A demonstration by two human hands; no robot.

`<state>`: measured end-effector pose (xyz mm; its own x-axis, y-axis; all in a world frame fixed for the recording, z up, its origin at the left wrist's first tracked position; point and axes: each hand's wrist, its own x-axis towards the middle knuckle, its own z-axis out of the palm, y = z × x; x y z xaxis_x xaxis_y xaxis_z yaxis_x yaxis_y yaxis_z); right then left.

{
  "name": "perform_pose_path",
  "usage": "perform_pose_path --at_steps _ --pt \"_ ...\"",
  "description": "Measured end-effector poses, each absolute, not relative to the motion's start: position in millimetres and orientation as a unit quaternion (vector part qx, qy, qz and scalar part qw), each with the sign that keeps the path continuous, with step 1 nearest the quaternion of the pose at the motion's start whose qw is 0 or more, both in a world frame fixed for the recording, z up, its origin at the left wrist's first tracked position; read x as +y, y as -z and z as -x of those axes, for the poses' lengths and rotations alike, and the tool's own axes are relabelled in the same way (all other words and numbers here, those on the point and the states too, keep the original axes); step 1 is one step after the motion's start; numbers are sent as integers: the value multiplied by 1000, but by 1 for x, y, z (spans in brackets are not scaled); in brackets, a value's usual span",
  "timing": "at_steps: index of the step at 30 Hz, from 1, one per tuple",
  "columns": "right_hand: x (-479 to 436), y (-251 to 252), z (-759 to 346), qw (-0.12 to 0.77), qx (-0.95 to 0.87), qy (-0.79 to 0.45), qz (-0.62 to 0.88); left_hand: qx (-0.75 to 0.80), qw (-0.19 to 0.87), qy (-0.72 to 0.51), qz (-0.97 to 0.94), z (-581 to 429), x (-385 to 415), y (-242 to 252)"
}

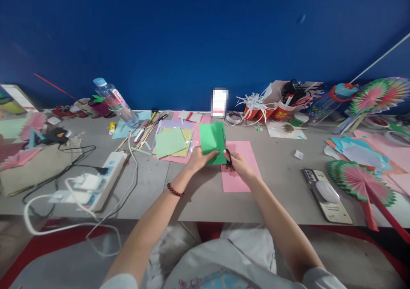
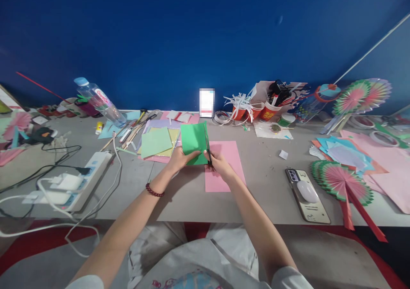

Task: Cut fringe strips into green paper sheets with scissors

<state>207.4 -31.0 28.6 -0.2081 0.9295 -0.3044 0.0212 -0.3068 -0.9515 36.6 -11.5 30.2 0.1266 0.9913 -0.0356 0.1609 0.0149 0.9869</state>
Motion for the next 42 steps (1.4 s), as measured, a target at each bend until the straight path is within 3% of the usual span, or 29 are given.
perform_pose_path --at_steps 42 --pt "-30 -30 -209 377 -465 -606 524 514 457 -399 -607 -38 -13 -32"
